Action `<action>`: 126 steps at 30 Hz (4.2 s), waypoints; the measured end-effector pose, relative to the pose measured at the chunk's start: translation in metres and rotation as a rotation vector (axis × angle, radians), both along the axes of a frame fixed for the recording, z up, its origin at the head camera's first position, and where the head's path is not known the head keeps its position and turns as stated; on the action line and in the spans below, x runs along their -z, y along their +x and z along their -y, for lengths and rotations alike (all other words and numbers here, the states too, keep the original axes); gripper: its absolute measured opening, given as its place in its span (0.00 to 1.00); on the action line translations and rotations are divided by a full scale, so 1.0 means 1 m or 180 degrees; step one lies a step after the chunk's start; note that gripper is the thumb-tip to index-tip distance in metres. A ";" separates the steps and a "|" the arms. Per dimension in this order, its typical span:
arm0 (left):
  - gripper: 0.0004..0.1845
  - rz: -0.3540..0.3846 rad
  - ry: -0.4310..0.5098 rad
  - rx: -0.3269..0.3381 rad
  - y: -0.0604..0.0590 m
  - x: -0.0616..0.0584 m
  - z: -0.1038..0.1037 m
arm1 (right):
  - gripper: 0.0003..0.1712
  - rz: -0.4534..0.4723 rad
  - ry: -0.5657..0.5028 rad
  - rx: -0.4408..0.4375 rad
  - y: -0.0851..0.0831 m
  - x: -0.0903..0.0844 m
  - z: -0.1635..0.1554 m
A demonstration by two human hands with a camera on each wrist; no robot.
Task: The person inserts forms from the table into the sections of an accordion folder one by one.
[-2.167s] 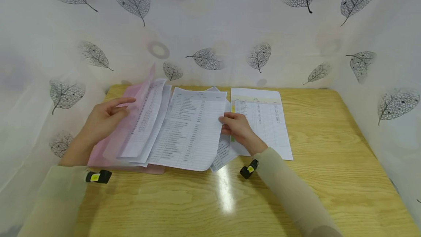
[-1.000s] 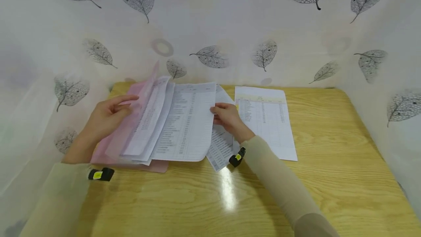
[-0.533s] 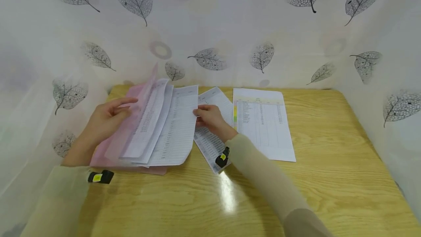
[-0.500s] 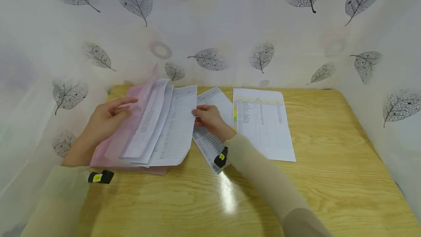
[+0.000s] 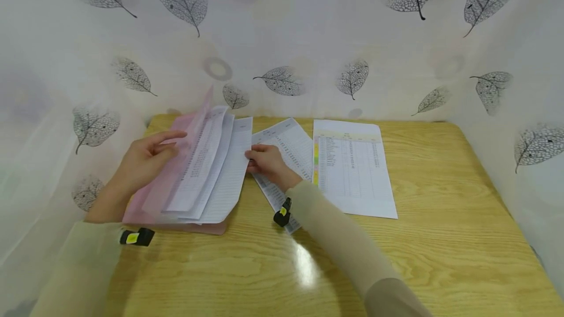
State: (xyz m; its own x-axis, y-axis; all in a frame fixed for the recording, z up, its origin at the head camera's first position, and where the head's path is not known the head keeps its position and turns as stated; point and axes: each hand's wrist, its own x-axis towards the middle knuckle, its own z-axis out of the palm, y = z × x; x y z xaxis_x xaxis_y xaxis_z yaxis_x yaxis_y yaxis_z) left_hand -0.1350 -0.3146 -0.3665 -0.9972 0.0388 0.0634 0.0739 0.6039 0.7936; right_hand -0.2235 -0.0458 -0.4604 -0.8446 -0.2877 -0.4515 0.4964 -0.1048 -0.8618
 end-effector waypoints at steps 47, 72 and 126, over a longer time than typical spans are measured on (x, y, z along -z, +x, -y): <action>0.21 0.0005 -0.0148 -0.0083 0.001 -0.004 0.001 | 0.26 0.0302 -0.0424 -0.0218 0.000 0.009 0.047; 0.21 -0.0037 -0.0067 -0.0031 0.001 -0.003 -0.001 | 0.20 0.0407 -0.0637 -0.0070 -0.003 0.006 0.018; 0.21 0.0000 -0.0213 -0.0033 0.001 0.007 0.000 | 0.36 0.0107 0.0727 0.0467 -0.017 -0.027 -0.315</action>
